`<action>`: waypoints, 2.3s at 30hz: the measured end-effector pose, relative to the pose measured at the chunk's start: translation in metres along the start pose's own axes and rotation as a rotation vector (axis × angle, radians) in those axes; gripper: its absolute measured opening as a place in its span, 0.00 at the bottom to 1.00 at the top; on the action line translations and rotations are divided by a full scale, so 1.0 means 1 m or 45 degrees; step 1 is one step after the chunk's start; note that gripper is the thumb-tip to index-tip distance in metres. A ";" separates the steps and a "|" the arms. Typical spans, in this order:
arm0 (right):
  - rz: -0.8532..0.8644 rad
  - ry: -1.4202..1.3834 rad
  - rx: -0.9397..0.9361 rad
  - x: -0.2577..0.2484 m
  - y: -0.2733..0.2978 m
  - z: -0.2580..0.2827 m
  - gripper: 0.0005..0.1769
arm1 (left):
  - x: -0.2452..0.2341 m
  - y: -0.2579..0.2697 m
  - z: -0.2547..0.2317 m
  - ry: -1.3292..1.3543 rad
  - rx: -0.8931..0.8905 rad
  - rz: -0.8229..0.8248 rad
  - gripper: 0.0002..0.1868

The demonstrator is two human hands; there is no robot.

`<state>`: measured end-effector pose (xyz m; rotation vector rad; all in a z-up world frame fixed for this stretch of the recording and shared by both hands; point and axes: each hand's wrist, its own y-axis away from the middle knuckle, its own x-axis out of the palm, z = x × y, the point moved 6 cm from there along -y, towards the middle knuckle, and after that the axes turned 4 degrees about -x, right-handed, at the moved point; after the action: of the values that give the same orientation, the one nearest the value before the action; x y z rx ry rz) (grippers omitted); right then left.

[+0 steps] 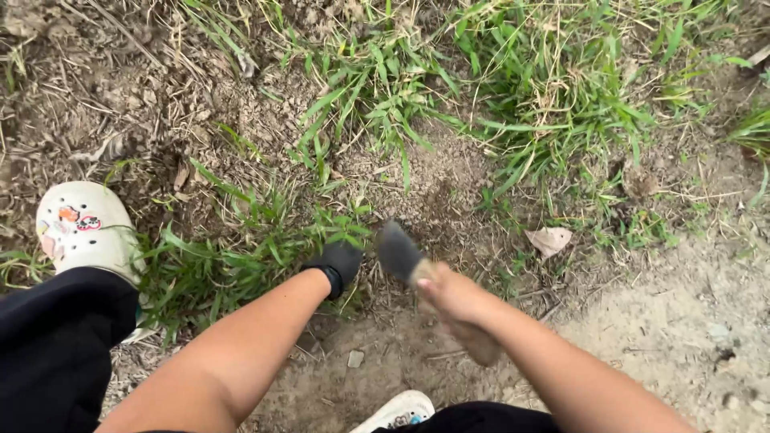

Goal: Digging up weeds and grass from the soil using a hand tool

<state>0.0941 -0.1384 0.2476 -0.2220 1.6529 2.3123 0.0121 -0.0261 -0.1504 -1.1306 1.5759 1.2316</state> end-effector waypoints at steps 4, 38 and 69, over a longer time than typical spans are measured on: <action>-0.021 -0.123 0.061 0.059 -0.066 -0.034 0.33 | -0.012 -0.014 0.011 0.855 -0.486 0.309 0.29; -0.798 -0.859 -0.253 -0.095 0.036 -0.030 0.20 | -0.447 -0.209 0.045 1.097 -0.405 -0.167 0.23; -0.569 -0.227 -0.140 -0.016 -0.015 -0.006 0.24 | -0.365 -0.069 0.052 0.214 0.120 0.462 0.29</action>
<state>0.1136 -0.1416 0.2371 -0.3564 1.2418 2.0173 0.1778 0.0752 0.1707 -0.9329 2.0103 1.3013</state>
